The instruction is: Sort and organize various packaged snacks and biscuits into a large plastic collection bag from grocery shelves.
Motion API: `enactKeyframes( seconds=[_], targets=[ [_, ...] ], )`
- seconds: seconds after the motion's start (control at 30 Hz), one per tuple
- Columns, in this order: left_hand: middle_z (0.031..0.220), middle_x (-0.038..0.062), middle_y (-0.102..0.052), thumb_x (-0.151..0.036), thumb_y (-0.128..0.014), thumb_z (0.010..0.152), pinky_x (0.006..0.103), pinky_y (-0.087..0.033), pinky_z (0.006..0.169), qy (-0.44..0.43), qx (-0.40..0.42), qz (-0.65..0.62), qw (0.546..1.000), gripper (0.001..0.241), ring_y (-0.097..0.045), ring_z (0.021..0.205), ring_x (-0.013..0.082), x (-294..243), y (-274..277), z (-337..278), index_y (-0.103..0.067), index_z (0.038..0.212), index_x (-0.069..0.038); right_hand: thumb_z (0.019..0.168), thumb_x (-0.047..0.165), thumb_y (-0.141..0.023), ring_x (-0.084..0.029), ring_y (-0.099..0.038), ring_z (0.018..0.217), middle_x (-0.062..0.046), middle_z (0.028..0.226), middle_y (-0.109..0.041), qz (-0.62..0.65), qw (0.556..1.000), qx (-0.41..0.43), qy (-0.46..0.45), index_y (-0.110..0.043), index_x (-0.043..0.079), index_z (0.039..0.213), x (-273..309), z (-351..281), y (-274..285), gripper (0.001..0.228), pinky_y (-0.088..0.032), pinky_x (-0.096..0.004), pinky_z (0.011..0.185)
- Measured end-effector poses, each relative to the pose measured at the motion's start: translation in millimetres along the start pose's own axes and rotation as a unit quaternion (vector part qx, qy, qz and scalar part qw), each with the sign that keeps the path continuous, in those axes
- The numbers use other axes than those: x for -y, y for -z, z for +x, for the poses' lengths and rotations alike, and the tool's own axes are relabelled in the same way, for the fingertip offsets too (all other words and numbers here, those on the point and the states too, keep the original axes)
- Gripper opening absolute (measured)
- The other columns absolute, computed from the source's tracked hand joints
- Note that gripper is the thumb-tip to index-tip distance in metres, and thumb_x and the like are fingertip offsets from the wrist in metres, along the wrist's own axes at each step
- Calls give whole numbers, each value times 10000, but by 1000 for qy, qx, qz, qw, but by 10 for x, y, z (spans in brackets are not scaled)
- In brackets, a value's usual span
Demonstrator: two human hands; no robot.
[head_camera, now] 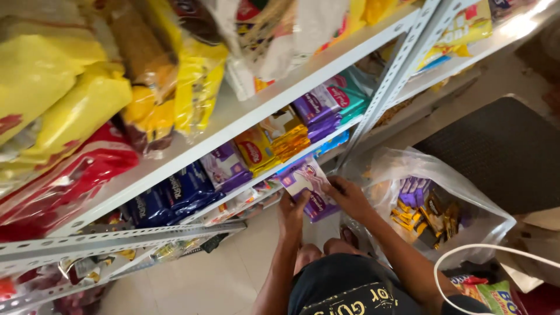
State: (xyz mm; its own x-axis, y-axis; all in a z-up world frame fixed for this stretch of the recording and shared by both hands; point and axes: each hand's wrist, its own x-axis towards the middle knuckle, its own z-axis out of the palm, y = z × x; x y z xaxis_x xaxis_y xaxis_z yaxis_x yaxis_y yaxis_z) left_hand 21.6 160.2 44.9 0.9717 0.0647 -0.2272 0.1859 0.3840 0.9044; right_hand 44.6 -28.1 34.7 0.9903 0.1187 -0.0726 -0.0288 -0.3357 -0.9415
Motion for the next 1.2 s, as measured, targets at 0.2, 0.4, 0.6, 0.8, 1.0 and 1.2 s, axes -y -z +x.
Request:
enactKeyframes(
  seconds=[0.2, 0.4, 0.6, 0.8, 1.0, 1.2],
  targets=[
    [939, 22, -679, -184, -770, 923, 330, -443, 733, -20, -39, 120, 992, 302, -539, 826, 144, 221, 296, 80, -701, 1172, -28, 995, 393, -616, -199, -685, 712, -179, 816, -708, -97, 992, -65, 36, -670, 19, 1174, -5, 3, -271, 419, -516, -381, 648],
    [1004, 17, -709, -166, -760, 913, 312, -517, 781, -79, 36, 29, 996, 316, -639, 895, 127, 69, 370, 60, -675, 1176, -15, 971, 406, -590, -358, -638, 663, -216, 737, -680, -59, 997, -58, -12, -679, 31, 1117, 13, -60, -417, 413, -514, -443, 628],
    [1086, 47, -736, -225, -692, 964, 296, -546, 851, -80, 26, 81, 993, 363, -670, 954, 133, 236, 352, 55, -642, 1259, -21, 1028, 471, -519, -391, -672, 740, -237, 758, -678, -172, 980, -67, -74, -691, 56, 1111, 160, -21, -484, 457, -489, -495, 642],
    [1154, 157, -666, -215, -717, 957, 375, -494, 895, -171, -111, 166, 965, 493, -614, 1023, 227, 378, 378, 149, -533, 1337, 40, 984, 413, -518, -325, -722, 683, -197, 768, -723, -108, 988, -44, -101, -647, 88, 1203, 223, -9, -611, 413, -527, -448, 663],
    [1013, 182, -700, -268, -543, 1085, 406, -518, 832, -114, -8, 236, 965, 341, -591, 931, 329, -255, 233, 497, -620, 1292, -9, 1061, 223, -579, -165, -611, 904, -119, 973, -709, 17, 983, -162, 82, -674, -5, 1171, -305, 223, -325, 271, -529, -338, 806],
    [1377, 143, -619, -189, -724, 872, 569, -349, 1175, -442, -50, 552, 705, 503, -535, 1343, 375, -1106, -190, 1013, -600, 1346, -73, 1000, 159, -635, -149, -636, 893, -109, 1001, -716, -11, 958, -260, 121, -626, -38, 1253, 229, 722, 607, 321, -523, -317, 777]
  ],
)
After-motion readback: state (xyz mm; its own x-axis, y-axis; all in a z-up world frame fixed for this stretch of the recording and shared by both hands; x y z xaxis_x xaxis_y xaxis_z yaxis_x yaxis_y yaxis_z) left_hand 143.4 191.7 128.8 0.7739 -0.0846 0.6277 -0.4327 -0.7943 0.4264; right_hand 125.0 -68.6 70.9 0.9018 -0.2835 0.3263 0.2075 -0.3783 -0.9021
